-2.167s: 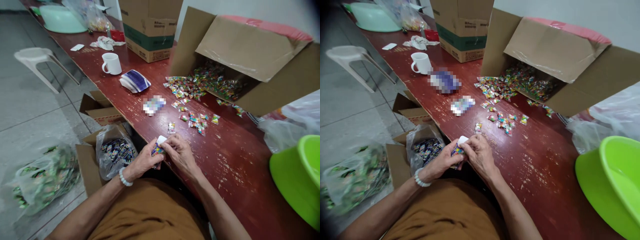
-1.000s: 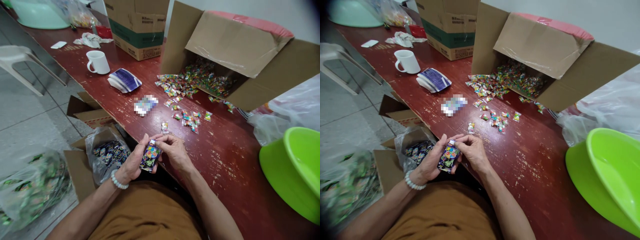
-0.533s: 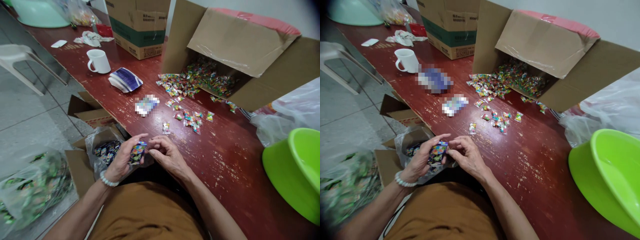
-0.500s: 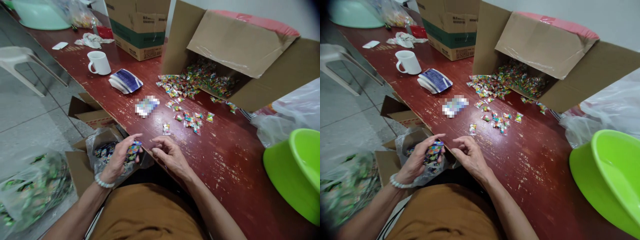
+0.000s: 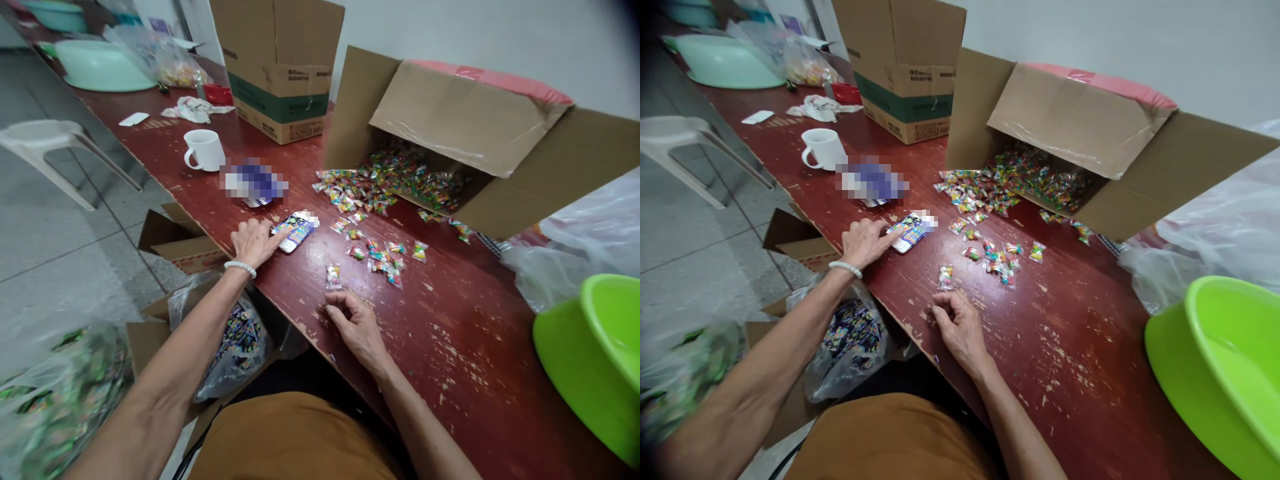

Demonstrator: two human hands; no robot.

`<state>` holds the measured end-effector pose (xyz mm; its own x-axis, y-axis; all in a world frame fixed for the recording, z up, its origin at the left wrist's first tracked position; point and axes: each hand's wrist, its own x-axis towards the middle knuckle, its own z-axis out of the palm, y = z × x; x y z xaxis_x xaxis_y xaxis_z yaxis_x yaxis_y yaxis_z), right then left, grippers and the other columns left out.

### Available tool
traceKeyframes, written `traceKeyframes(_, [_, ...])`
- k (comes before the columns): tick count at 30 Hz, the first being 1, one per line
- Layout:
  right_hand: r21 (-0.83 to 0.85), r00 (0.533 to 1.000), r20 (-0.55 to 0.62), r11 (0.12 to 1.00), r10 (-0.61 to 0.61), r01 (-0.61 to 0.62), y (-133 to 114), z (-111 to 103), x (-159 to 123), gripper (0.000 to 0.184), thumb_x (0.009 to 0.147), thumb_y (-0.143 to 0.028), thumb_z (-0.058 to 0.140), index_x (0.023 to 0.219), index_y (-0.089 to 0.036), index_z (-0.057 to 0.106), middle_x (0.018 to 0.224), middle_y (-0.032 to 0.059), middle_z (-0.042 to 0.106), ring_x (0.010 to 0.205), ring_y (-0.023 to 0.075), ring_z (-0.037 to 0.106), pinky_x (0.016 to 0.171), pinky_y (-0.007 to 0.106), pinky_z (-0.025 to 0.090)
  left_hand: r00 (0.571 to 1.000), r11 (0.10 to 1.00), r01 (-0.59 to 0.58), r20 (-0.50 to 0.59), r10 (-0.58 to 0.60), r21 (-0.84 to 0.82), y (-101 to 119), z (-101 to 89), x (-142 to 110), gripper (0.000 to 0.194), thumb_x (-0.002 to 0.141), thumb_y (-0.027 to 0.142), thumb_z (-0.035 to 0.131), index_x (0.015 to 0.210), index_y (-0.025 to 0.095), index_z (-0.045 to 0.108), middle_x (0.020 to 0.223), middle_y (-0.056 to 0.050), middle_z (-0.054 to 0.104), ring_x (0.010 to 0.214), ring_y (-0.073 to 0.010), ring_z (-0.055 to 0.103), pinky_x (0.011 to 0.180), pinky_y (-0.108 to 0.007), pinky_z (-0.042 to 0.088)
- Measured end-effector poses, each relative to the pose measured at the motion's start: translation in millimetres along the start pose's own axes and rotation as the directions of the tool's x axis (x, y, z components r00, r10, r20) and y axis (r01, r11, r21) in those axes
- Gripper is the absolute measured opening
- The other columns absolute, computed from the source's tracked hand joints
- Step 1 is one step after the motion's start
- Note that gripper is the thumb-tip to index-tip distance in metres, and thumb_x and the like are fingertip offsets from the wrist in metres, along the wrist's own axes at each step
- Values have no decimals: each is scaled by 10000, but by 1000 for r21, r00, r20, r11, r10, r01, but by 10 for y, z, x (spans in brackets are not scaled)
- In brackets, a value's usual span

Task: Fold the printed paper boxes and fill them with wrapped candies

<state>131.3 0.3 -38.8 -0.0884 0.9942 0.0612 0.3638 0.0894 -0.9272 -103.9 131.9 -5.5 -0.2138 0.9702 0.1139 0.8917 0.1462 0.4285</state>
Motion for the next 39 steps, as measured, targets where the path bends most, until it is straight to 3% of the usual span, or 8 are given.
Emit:
traceKeyframes(10, [150, 994, 17, 983, 105, -106, 1, -18, 36, 187, 824, -334, 643, 939, -202, 709, 813, 10, 684, 711, 160, 601, 694, 286, 483, 987, 897, 114, -52, -150, -426, -108, -1, 44, 388, 768, 550, 644, 799, 165, 689, 836, -86, 709, 763, -221, 606, 685, -306, 434])
traceKeyframes(17, [562, 973, -114, 820, 203, -105, -303, -66, 165, 488, 780, -439, 734, 1193, -215, 603, 1104, 67, 695, 902, 174, 645, 743, 276, 531, 977, 592, 116, 199, 76, -798, 54, -284, -713, 333, 712, 467, 753, 723, 146, 665, 670, -2, 643, 600, -119, 539, 591, -222, 427])
traceKeyframes(19, [615, 977, -115, 785, 181, -73, -396, -69, 197, 480, 765, -412, 759, 1176, -213, 611, 1062, 56, 709, 905, 176, 651, 766, 278, 533, 877, 503, 258, 418, 237, -825, 125, -313, -1037, 320, 699, 434, 802, 717, 142, 672, 669, -3, 644, 626, -121, 563, 614, -216, 437])
traceKeyframes(21, [634, 983, -63, 768, 173, -95, -464, -64, 176, 397, 749, -379, 782, 1079, -200, 653, 941, 28, 714, 797, 151, 646, 703, 249, 528, 685, 333, 481, 585, 434, -811, 197, -296, -1294, 394, 700, 475, 806, 908, 156, 706, 837, -48, 711, 768, -174, 648, 736, -267, 496])
traceKeyframes(24, [645, 981, 111, 739, 157, -191, -516, -47, 47, 332, 770, -380, 772, 1026, -198, 664, 752, -16, 667, 548, 89, 576, 499, 192, 478, 434, 136, 709, 580, 689, -692, 288, -214, -1489, 569, 698, 563, 780, 1077, 146, 695, 989, -135, 736, 881, -260, 703, 822, -359, 524])
traceKeyframes(26, [654, 954, 270, 702, 132, -282, -528, -42, -55, 379, 847, -436, 688, 1156, -228, 615, 630, -56, 603, 370, 66, 475, 352, 177, 401, 380, 120, 739, 557, 738, -663, 334, -169, -1521, 564, 680, 558, 796, 1024, 118, 717, 925, -153, 748, 829, -275, 722, 765, -341, 536])
traceKeyframes(35, [686, 975, 216, 701, 55, -192, -511, -87, -147, 584, 789, -350, 775, 1313, -317, 520, 1170, 48, 642, 506, 40, 521, 403, 167, 431, 554, 216, 621, 617, 558, -753, 458, -209, -1496, 468, 592, 512, 875, 765, 100, 734, 651, -84, 712, 582, -169, 666, 549, -224, 505])
traceKeyframes(39, [703, 959, 275, 668, 62, -245, -464, -55, -158, 384, 815, -385, 742, 1149, -240, 619, 767, -14, 642, 472, 73, 491, 443, 206, 453, 612, 254, 605, 644, 459, -755, 456, -166, -1489, 408, 623, 440, 874, 792, 102, 720, 666, -78, 714, 555, -177, 668, 535, -249, 523])
